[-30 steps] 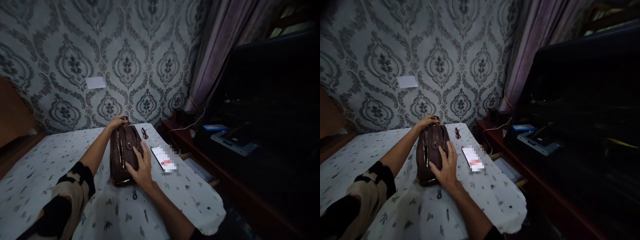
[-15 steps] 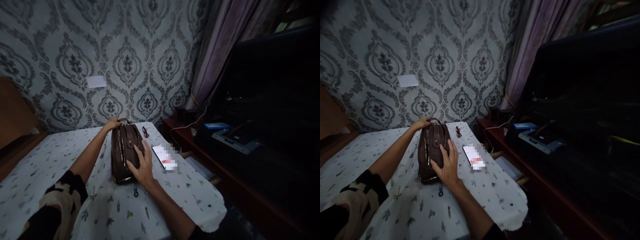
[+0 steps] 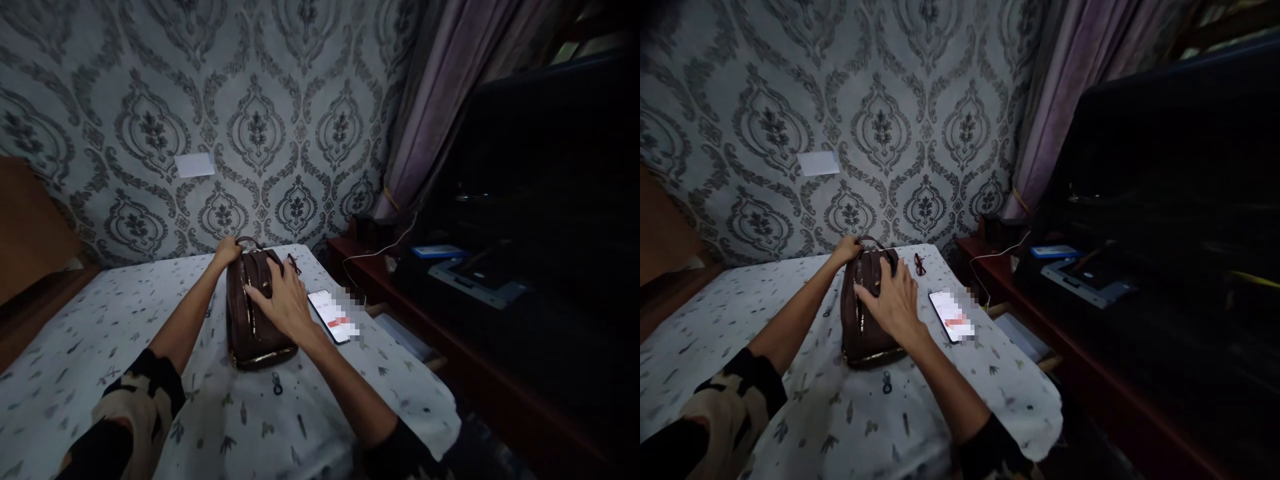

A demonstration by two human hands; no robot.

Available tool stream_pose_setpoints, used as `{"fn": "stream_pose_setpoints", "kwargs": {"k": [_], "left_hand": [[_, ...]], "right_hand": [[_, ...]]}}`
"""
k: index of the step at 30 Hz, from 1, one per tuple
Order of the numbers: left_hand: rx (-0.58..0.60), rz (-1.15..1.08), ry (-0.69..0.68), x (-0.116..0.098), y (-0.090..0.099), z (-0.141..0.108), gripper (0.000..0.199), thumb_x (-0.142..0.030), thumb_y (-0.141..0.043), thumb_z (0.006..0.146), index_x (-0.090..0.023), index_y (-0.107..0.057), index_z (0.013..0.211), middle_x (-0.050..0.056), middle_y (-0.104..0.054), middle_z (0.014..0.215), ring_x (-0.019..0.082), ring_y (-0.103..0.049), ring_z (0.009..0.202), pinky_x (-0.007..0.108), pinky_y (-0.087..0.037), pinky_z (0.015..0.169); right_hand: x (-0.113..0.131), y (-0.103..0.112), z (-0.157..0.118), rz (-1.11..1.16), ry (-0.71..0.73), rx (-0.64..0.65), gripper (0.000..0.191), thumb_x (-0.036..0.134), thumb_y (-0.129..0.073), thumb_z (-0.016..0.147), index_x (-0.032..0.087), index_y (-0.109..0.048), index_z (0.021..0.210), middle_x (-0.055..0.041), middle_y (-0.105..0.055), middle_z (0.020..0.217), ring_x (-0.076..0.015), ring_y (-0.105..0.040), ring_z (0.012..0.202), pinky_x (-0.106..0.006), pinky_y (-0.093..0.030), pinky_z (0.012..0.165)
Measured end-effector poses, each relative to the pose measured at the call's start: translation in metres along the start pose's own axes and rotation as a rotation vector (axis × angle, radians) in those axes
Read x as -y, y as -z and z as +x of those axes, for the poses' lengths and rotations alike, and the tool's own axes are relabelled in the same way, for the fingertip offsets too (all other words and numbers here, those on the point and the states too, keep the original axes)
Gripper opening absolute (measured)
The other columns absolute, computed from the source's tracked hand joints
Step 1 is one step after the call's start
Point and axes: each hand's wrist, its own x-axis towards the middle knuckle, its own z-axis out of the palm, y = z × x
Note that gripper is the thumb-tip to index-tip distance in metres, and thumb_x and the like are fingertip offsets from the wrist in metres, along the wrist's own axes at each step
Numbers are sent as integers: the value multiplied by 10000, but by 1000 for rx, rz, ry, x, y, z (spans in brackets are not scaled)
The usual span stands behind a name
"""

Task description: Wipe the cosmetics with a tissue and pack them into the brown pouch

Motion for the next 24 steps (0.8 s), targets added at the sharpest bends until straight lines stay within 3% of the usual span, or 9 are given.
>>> {"fn": "stream_pose_setpoints", "kwargs": {"k": [4,8,13,18,21,24], "left_hand": [[-40,67,21,0,-4,-1,278,-372,-625,922,-151,-653,1088,86,-667,1145,223,-638,1073,437,-518,939],[-49,81,22,0,-6,-2,278,-375,-622,921,-141,-655,1067,87,-678,1107,216,-647,1041,429,-518,924],[-34,64,-1,-1,0,-4,194,-321,-649,849,-134,-700,850,107,-716,865,253,-665,981,319,-494,809],[14,39,-10,1,6,-6,203,-333,-672,802,-141,-683,738,34,-653,636,222,-666,797,268,-462,664],[36,54,5,-1,7,-7,238,-352,-656,862,-123,-674,798,22,-675,733,174,-653,750,292,-502,689],[36,108,18,-5,7,-8,267,-391,-628,913,-127,-667,925,39,-697,916,169,-664,842,356,-543,789]], "right_hand": [[17,6,43,-46,-108,263,704,699,-516,862,208,-501,1366,-234,-476,1414,-423,-479,1297,-619,-409,982],[35,5,54,-126,-145,402,768,715,-539,839,168,-498,1377,-275,-434,1456,-467,-415,1350,-652,-355,1014],[49,6,49,-168,-164,450,691,589,-573,875,169,-485,1417,-268,-372,1527,-464,-342,1415,-671,-322,1040],[47,2,46,-159,-171,439,713,574,-541,890,154,-453,1461,-261,-327,1561,-486,-288,1437,-675,-292,1067],[45,-1,44,-153,-162,438,764,577,-514,905,140,-372,1514,-257,-286,1584,-490,-247,1452,-683,-267,1080],[45,-2,43,-158,-160,443,770,587,-483,916,139,-344,1527,-249,-274,1592,-477,-237,1458,-679,-261,1083]]}}
